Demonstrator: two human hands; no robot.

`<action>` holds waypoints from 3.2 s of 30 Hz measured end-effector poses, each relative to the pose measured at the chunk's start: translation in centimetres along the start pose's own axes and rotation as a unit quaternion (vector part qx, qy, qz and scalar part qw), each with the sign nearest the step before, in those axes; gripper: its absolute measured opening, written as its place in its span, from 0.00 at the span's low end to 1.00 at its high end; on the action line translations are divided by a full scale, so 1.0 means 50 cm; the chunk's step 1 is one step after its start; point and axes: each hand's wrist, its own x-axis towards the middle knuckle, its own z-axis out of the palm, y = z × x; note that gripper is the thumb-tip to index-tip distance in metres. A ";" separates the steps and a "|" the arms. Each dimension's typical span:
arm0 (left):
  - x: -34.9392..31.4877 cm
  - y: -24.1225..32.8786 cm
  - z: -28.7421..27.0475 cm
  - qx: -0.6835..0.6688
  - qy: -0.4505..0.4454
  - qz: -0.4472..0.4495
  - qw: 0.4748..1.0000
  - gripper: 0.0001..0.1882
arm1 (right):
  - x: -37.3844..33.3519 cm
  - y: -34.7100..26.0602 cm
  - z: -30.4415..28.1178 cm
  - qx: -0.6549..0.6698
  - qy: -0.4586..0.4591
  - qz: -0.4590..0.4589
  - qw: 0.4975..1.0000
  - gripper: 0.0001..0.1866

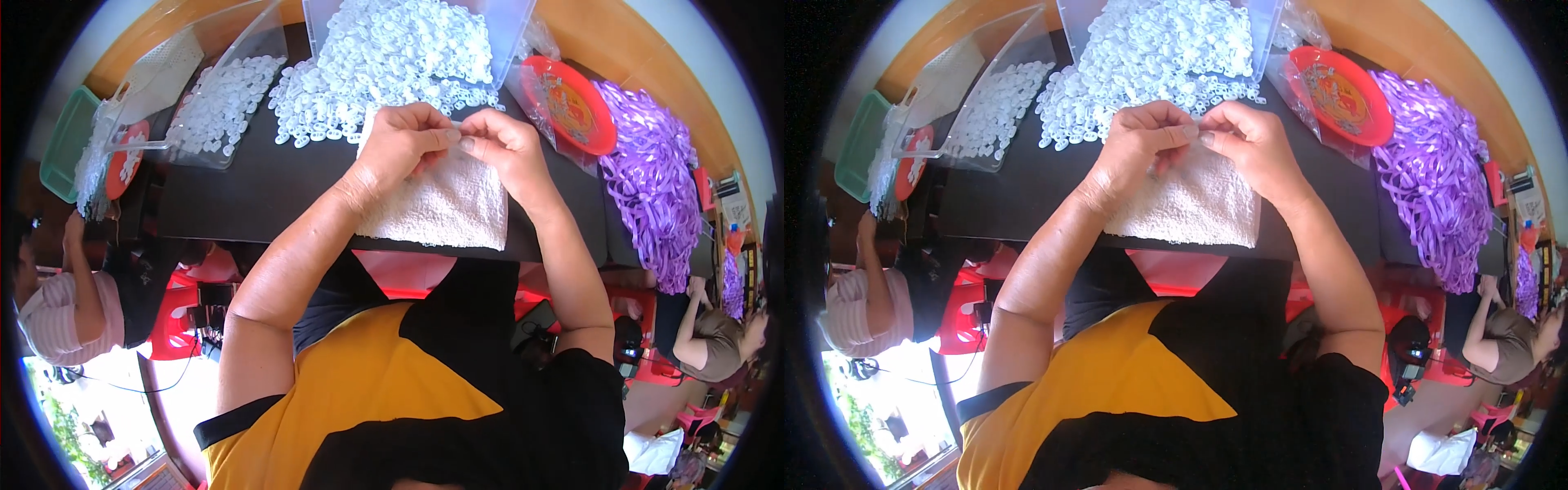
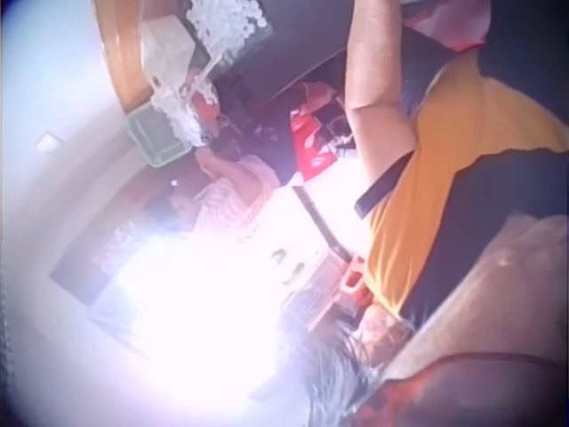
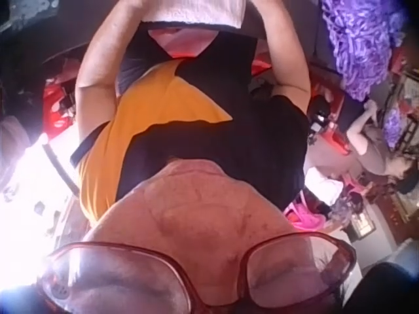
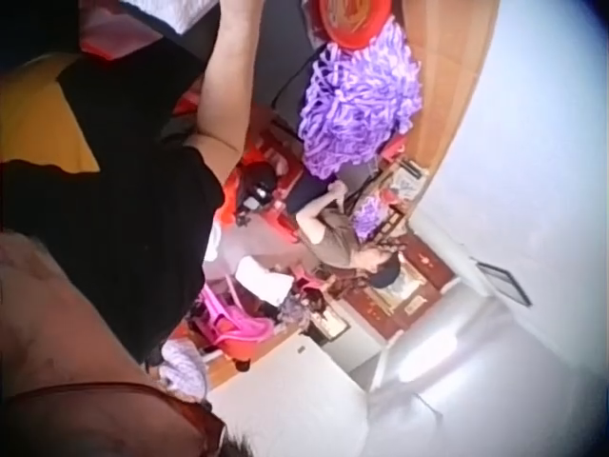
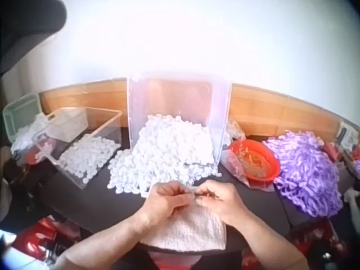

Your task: The recorder is assembling small white plastic components by hand at a workbench.

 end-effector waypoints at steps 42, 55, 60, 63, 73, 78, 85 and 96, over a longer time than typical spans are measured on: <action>0.012 0.001 -0.020 -0.020 0.143 0.022 0.989 0.05 | 0.036 -0.005 0.018 -0.229 0.060 -0.108 0.965 0.04; 0.013 -0.007 -0.019 -0.006 0.113 0.019 0.993 0.05 | 0.035 0.014 0.013 -0.456 -0.016 -0.123 0.881 0.05; 0.012 -0.007 -0.021 -0.004 0.105 0.020 0.994 0.05 | 0.039 0.016 0.013 -0.453 -0.021 -0.120 0.883 0.05; 0.011 -0.006 -0.019 0.006 0.098 0.020 0.995 0.05 | 0.037 0.011 0.013 -0.452 -0.012 -0.114 0.885 0.04; 0.008 -0.002 -0.019 0.031 0.093 0.018 0.995 0.06 | 0.040 0.002 0.008 -0.218 0.021 -0.069 0.973 0.06; 0.004 0.005 -0.012 0.009 0.051 0.006 0.999 0.08 | 0.039 0.002 0.007 -0.033 0.035 -0.015 0.999 0.03; 0.005 0.004 -0.022 -0.055 0.008 -0.039 0.998 0.09 | 0.035 -0.010 0.019 0.032 0.062 0.002 0.998 0.02; 0.004 0.009 -0.023 -0.096 -0.040 -0.061 0.993 0.08 | 0.031 -0.019 0.019 0.024 0.063 0.013 0.998 0.04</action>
